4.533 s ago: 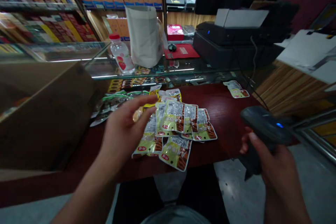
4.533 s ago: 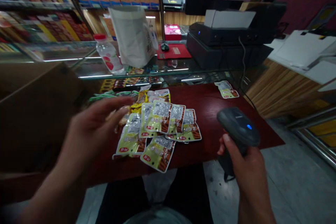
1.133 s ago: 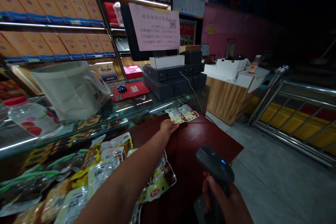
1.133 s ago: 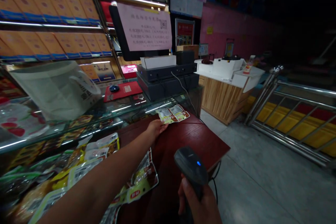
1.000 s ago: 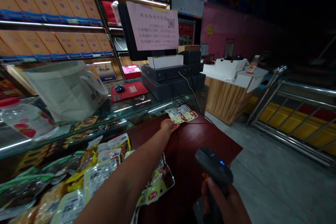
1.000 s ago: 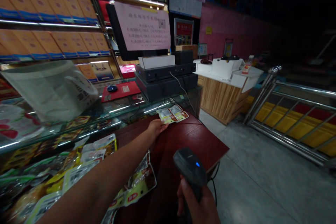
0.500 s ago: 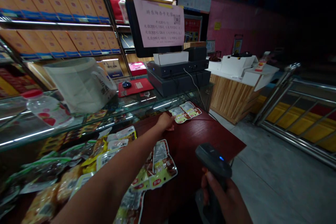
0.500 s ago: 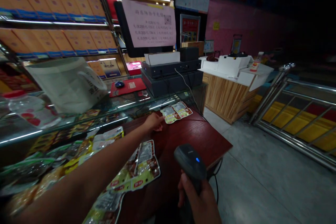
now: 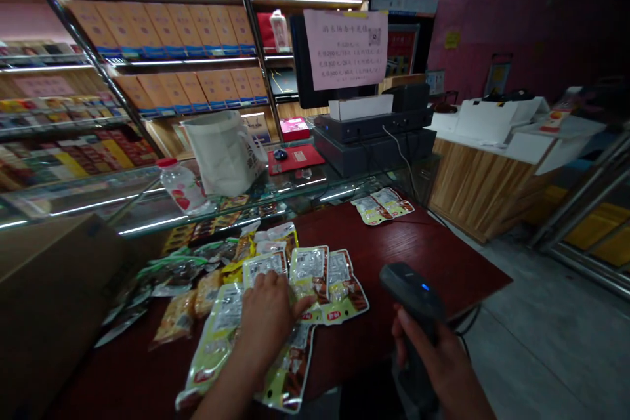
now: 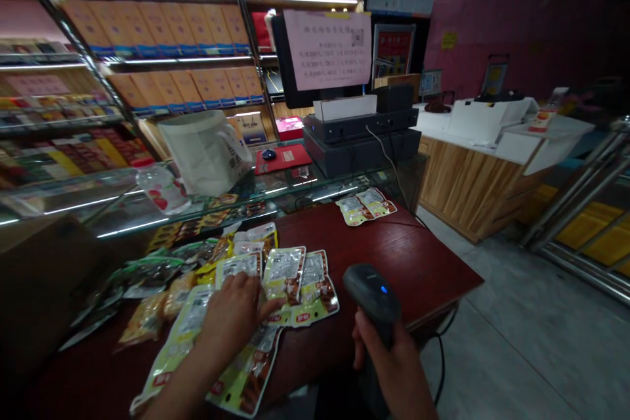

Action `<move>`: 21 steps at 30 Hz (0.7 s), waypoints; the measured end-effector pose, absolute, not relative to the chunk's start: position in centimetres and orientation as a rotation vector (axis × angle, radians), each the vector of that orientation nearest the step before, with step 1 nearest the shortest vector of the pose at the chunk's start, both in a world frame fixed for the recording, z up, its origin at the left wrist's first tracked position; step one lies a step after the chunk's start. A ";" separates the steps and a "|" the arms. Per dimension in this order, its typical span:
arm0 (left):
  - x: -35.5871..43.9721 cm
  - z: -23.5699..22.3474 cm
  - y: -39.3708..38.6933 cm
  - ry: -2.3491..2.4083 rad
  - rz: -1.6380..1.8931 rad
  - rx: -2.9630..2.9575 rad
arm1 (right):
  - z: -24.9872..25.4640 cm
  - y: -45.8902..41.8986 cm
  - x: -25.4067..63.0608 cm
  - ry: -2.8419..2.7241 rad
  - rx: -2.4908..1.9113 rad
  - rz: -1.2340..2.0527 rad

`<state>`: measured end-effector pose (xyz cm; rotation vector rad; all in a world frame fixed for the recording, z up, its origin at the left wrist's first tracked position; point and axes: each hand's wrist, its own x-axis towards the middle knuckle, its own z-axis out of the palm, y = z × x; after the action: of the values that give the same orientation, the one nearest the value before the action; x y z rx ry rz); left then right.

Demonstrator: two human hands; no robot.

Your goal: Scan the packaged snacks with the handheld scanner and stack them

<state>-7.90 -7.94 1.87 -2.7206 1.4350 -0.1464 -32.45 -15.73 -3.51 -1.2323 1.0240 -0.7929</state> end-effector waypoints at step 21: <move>-10.7 -0.4 -7.3 1.864 1.701 -3.485 | -3.4 -14.2 -29.8 0.999 -1.244 -0.906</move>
<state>-10.69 -7.29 -0.35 -3.4851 1.8645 1.7008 -29.84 -14.22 -3.37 -1.2437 0.9989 -0.9060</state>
